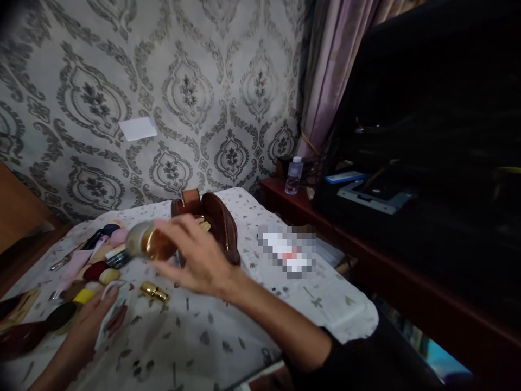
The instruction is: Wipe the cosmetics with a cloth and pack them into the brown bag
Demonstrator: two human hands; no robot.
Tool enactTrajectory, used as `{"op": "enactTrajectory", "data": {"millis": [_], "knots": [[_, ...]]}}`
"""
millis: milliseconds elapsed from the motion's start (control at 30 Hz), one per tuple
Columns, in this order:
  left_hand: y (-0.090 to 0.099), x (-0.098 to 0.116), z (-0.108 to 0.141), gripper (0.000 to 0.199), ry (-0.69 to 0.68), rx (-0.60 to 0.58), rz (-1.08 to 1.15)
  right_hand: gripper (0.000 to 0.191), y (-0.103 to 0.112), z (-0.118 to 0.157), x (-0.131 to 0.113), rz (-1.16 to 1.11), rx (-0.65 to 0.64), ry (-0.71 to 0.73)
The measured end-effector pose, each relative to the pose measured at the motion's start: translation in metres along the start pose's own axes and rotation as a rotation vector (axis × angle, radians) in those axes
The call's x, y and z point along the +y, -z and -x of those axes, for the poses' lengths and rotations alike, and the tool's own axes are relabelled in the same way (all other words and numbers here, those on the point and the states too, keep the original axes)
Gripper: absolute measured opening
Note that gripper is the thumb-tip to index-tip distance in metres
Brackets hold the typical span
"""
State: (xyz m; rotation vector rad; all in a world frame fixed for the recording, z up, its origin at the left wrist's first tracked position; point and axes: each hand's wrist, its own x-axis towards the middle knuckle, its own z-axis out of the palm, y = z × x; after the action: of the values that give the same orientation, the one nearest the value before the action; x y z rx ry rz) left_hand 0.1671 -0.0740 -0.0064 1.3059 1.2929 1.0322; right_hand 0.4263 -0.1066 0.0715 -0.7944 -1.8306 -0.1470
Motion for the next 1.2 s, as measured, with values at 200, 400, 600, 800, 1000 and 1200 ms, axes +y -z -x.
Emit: {"op": "enactTrajectory", "data": {"millis": [200, 400, 600, 800, 1000, 1200], "knots": [[0.006, -0.023, -0.012, 0.053, -0.093, -0.161, -0.291, 0.045, 0.064, -0.039, 0.025, 0.491, -0.377, -0.321], [0.010, -0.028, -0.018, 0.051, -0.118, -0.167, -0.362, 0.024, 0.052, -0.054, 0.038, 0.591, -0.941, -0.334], [0.017, -0.041, -0.022, 0.045, -0.131, -0.129, -0.363, 0.036, 0.028, -0.065, 0.058, 0.576, -1.207, -0.419], [0.016, -0.040, -0.021, 0.046, -0.130, -0.144, -0.347, 0.048, 0.011, -0.058, 0.077, 0.612, -1.342, -0.505], [0.014, -0.037, -0.017, 0.043, -0.165, -0.190, -0.358, 0.048, 0.008, -0.056, 0.078, 0.636, -1.379, -0.521], [0.015, -0.038, -0.017, 0.045, -0.173, -0.172, -0.394, 0.052, 0.005, -0.061, 0.071, 0.672, -1.402, -0.556]]}}
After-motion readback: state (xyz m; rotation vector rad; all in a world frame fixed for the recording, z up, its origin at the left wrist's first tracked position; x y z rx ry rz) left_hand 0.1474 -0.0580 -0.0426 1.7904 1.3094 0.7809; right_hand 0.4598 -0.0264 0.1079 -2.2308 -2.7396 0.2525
